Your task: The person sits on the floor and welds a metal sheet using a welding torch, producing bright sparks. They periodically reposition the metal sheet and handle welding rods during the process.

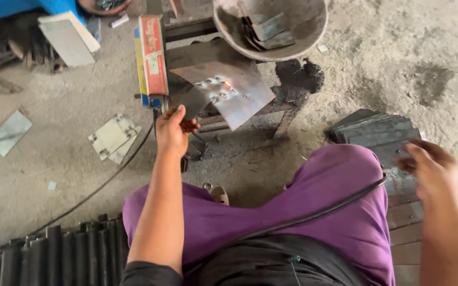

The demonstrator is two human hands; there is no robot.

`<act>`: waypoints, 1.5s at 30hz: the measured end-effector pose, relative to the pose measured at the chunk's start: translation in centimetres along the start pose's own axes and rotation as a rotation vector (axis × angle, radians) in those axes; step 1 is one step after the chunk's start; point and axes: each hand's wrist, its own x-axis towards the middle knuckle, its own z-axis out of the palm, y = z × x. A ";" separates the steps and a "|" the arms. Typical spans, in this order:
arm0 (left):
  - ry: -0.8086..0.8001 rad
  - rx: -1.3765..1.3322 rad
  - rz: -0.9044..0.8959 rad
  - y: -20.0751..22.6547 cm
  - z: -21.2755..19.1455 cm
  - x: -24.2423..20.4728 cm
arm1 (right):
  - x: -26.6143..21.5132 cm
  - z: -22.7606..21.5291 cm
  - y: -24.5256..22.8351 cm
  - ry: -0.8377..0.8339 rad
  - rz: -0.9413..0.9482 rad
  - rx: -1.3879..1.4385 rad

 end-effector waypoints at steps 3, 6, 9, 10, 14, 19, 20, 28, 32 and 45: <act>-0.073 -0.001 0.126 0.7 5.1 -2.1 | -2.1 5.1 -4.0 -0.106 -0.007 0.075; -0.109 0.002 0.212 2.8 9.5 -4.0 | -4.1 10.1 -7.2 -0.196 0.064 0.094; -0.119 0.031 0.206 6.0 12.7 -6.3 | -4.1 14.4 -7.7 -0.459 0.121 0.248; -0.127 0.038 0.194 7.2 13.1 -7.3 | -3.6 15.7 -7.2 -0.545 0.168 0.383; -0.070 -0.089 0.128 10.8 13.3 -10.3 | -1.4 21.0 -3.2 -0.608 0.570 0.345; -0.069 -0.027 0.027 12.0 12.9 -12.1 | -5.1 23.4 0.7 -0.738 0.730 0.839; -0.144 -0.054 -0.014 11.8 12.9 -11.4 | -5.5 22.6 0.3 -0.766 0.821 1.001; -0.365 0.249 -0.258 6.2 8.5 -4.2 | -8.1 9.1 -8.1 0.133 0.436 0.659; -0.425 0.291 -0.285 0.9 3.4 -1.6 | -10.1 0.8 -10.8 0.220 0.124 0.630; -0.291 0.204 -0.490 -10.1 -11.9 3.1 | 5.5 -10.2 17.9 0.937 -0.001 0.617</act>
